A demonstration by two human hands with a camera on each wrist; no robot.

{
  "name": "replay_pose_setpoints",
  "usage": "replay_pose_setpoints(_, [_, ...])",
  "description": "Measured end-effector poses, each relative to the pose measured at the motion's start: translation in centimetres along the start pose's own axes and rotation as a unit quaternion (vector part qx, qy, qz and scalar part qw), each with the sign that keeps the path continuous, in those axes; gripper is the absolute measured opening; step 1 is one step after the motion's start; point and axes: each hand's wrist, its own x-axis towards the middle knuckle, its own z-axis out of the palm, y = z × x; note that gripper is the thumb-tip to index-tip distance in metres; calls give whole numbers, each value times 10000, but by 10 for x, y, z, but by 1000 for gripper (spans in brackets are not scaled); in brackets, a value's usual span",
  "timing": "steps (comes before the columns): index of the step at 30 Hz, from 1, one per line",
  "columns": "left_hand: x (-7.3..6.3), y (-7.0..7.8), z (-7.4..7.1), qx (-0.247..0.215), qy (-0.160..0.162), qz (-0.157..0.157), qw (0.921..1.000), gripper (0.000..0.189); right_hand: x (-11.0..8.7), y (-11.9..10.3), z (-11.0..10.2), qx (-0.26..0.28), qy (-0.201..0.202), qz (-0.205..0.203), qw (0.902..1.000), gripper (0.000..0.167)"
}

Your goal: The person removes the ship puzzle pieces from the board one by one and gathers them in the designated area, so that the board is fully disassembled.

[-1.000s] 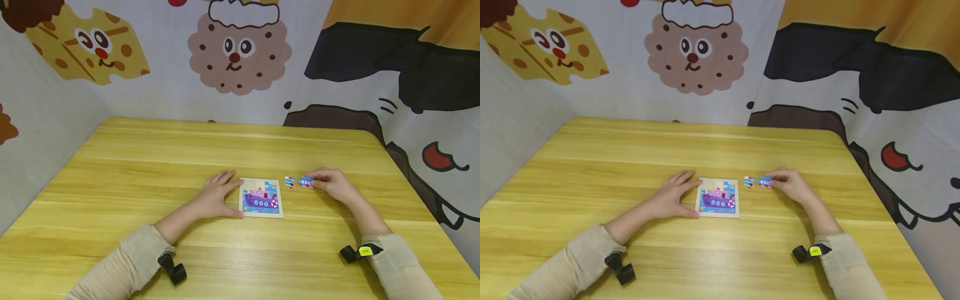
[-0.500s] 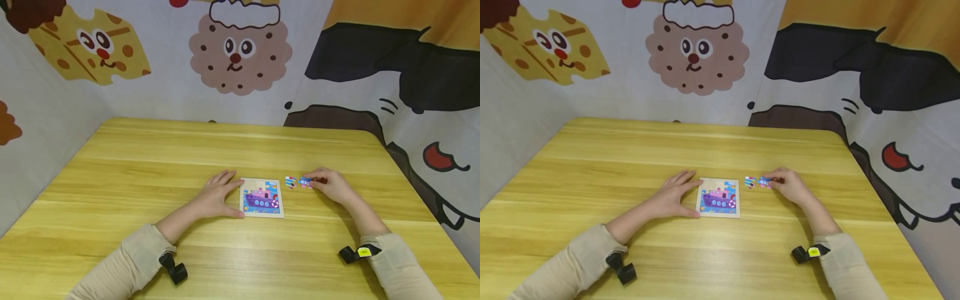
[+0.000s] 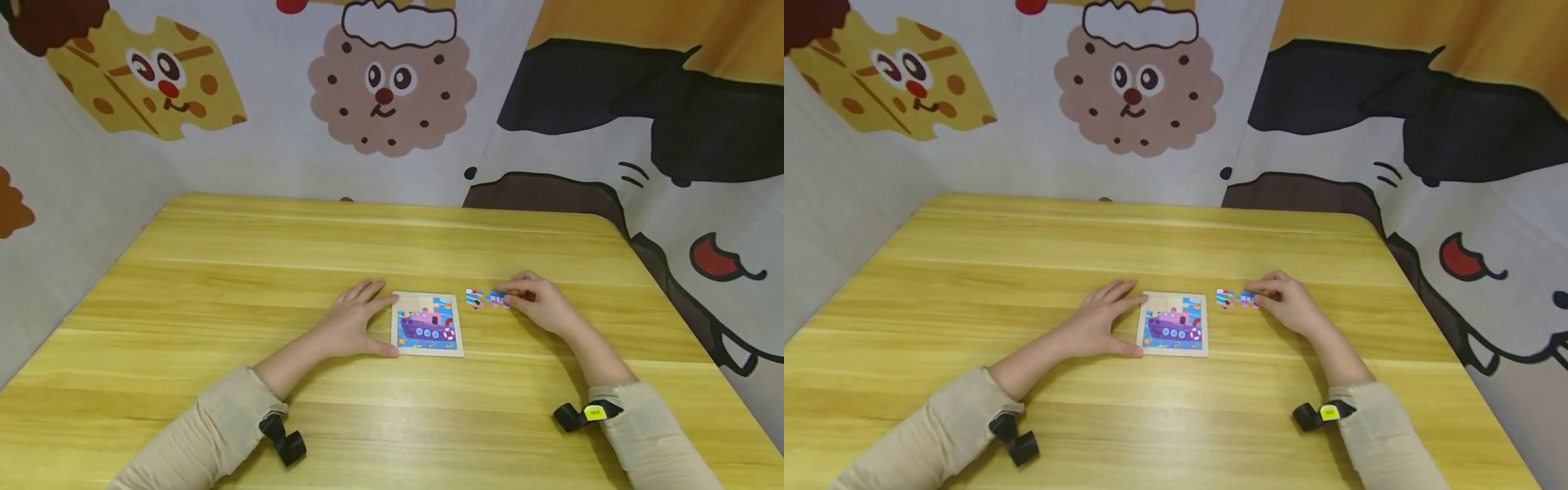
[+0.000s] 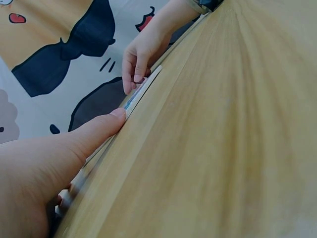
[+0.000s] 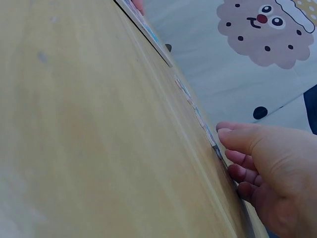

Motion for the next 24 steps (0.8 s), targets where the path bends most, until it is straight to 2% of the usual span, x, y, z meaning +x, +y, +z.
replay_pose_setpoints(8, [0,0,1,3,-10,-26,10000,101,1,-3,0,116,164,-54,9998,29])
replay_pose_setpoints(17, [0,-1,2,26,17,-33,10000,102,3,-25,6,175,250,-361,9989,37])
replay_pose_setpoints(24, [1,0,1,0,-9,-44,10000,102,6,-44,15,255,138,-607,9977,39])
